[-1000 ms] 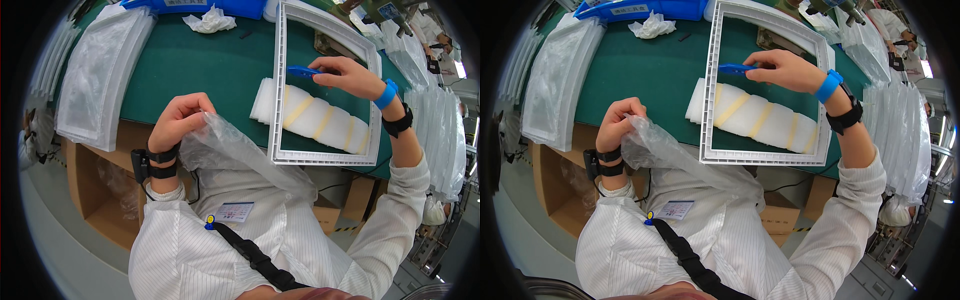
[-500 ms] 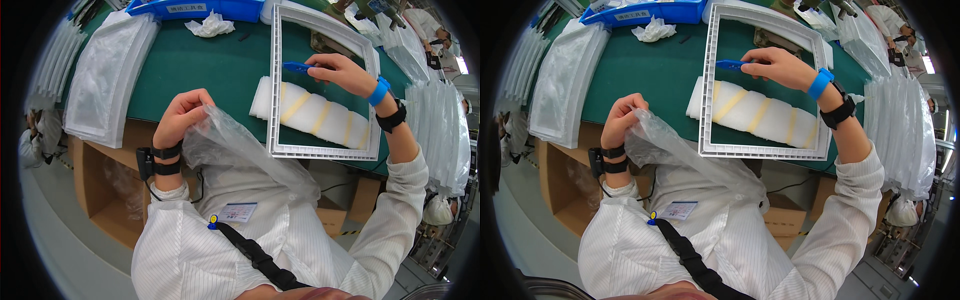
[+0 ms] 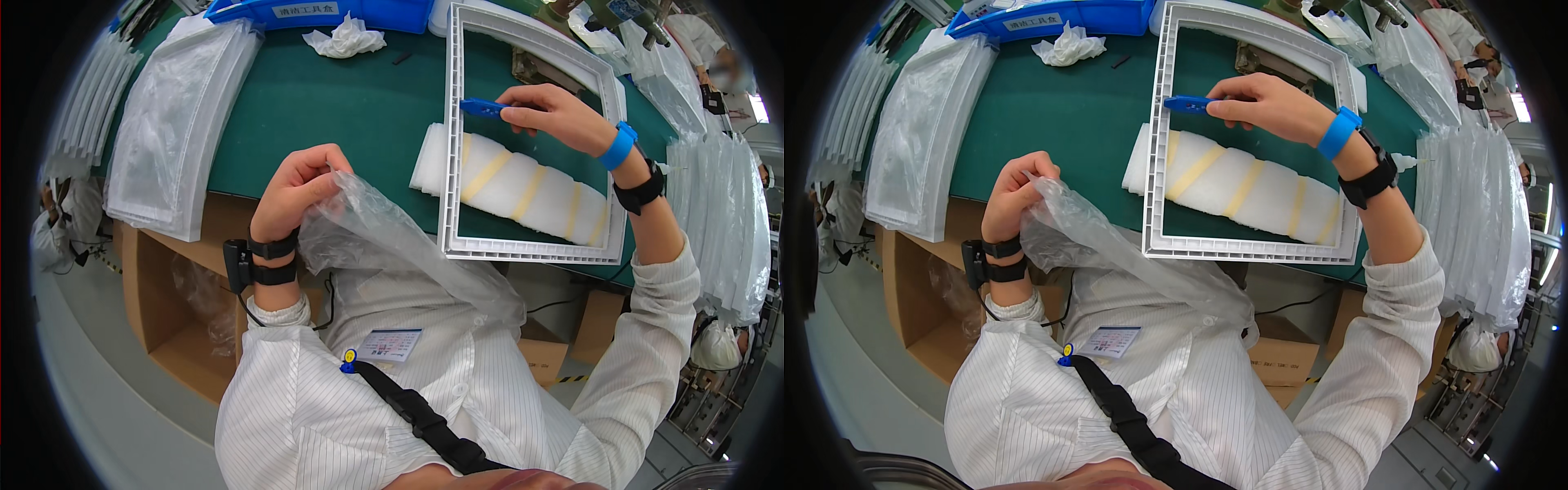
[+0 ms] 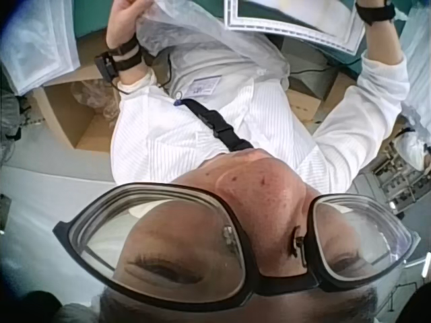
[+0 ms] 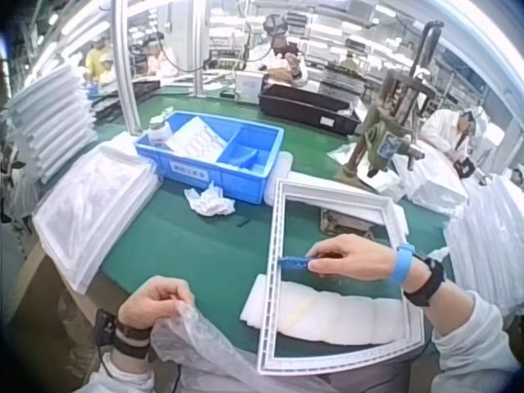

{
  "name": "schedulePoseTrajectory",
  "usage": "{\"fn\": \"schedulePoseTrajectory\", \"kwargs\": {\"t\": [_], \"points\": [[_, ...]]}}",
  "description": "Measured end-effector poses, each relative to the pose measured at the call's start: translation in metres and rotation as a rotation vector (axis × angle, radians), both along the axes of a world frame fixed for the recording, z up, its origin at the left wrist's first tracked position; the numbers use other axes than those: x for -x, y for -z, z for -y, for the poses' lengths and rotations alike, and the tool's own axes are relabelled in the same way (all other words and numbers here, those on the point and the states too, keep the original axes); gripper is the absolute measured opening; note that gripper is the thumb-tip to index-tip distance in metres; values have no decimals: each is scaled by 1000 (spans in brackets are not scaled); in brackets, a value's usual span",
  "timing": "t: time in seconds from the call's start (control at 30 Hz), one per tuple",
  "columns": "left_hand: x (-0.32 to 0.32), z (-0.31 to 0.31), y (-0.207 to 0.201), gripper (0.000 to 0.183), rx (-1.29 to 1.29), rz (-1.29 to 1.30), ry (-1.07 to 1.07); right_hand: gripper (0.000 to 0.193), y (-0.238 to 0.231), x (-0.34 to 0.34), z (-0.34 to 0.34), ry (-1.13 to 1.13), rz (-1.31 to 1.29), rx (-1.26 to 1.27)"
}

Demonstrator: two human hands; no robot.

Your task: Applying adhesive and attaching a plastic sheet to a white rectangular plastic frame.

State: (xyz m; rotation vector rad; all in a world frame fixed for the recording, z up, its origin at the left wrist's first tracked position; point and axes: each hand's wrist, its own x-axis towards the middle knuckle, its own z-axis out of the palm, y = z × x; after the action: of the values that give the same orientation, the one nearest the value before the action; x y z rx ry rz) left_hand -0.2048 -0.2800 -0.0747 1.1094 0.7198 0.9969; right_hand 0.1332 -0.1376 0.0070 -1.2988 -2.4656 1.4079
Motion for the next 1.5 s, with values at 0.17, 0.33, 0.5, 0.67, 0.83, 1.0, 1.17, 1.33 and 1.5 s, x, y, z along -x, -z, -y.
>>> {"fn": "schedulePoseTrajectory", "kwargs": {"t": [0.17,0.33,0.5,0.67,0.83,1.0,1.17,1.33,1.5], "points": [[-2,3,-4,12,-8,3,-9,33,5,-23,-3,30,137,-51],[-1,5,-5,11,-16,-41,-24,29,13,-32,1,38,219,-259],[-9,24,-22,13,-56,67,-94,33,-16,-18,46,21,-2,-677],[-10,30,-64,16,-17,115,-311,28,-42,37,130,-192,-386,-218],[-13,-2,-92,18,-111,136,-543,23,-40,11,106,-126,-352,-55],[29,-36,-102,25,-213,-14,-421,24,-67,-26,82,179,-499,78],[-5,-31,-126,23,-698,-211,-1001,29,-43,-54,42,488,-817,148],[-86,35,-143,38,-1179,-718,-308,29,-28,-31,26,636,-1009,-4],[-139,5,-92,36,-1138,-980,-407,29,-41,-23,44,853,-956,100]]}}
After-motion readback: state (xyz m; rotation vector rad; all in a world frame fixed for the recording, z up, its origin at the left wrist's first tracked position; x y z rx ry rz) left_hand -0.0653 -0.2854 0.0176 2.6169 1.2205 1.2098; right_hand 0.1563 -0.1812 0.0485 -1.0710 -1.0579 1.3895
